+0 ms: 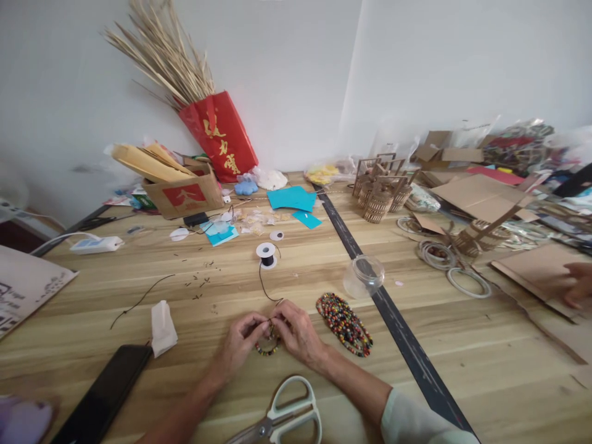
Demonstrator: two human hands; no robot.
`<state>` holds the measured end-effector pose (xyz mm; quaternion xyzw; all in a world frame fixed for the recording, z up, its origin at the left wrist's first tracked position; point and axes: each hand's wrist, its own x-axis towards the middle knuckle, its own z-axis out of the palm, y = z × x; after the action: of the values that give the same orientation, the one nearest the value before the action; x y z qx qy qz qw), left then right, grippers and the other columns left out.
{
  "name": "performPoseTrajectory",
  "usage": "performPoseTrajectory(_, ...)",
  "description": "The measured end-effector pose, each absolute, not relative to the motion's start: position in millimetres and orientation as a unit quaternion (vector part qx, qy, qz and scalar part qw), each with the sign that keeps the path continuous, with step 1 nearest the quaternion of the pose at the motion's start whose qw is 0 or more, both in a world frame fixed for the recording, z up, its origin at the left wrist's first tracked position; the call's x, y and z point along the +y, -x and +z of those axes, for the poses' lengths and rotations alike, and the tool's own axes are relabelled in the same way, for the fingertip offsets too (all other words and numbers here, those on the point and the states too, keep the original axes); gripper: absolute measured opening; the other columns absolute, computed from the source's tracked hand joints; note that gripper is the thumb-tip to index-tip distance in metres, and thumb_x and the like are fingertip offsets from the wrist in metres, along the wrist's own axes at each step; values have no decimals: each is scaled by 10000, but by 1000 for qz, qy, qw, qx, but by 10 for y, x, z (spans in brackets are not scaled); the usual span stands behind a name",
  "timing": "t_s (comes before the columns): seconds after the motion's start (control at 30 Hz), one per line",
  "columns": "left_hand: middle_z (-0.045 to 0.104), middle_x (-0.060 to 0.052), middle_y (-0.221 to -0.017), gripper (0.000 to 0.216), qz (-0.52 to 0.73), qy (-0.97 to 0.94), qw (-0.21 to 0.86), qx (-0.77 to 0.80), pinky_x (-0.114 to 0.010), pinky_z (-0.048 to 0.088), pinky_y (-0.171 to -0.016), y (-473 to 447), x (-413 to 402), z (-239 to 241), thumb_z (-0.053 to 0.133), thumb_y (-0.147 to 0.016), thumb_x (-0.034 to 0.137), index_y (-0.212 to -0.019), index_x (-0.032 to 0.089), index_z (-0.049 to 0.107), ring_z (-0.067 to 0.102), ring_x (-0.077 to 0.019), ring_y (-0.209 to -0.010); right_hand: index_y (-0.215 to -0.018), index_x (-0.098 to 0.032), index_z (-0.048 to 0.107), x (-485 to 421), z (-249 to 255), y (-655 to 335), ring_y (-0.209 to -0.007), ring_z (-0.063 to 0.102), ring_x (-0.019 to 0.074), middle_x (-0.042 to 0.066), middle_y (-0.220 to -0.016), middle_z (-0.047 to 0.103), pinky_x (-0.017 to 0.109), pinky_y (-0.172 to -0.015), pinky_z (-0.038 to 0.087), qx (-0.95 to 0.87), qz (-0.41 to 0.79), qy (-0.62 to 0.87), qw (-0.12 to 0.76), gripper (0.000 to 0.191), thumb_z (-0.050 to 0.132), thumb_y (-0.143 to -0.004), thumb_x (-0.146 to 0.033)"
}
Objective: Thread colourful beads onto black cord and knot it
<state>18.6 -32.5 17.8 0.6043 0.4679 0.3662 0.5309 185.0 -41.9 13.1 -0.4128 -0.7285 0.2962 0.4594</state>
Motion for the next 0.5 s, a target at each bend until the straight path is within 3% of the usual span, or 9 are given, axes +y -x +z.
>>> performPoseTrajectory(0.3,623,-21,-639,272,365,-585,560,460,-239,440,-625,-180,-301,142,685,-712,415,-697,145,660,551,-151,-641,-812,-182,552,-431,154,-1846,-641,482,134,8,-702,519,244,-585,379,-702,299,434,480,188,446,-935,-276)
performPoseTrajectory(0.5,628,-18,-613,294,365,-567,579,458,-242,434,-614,-173,-275,118,722,-665,431,-687,142,669,551,-146,-610,-797,-181,533,-423,151,-1860,-553,438,109,-24,-621,483,221,-510,349,-638,392,447,490,213,485,-916,-351)
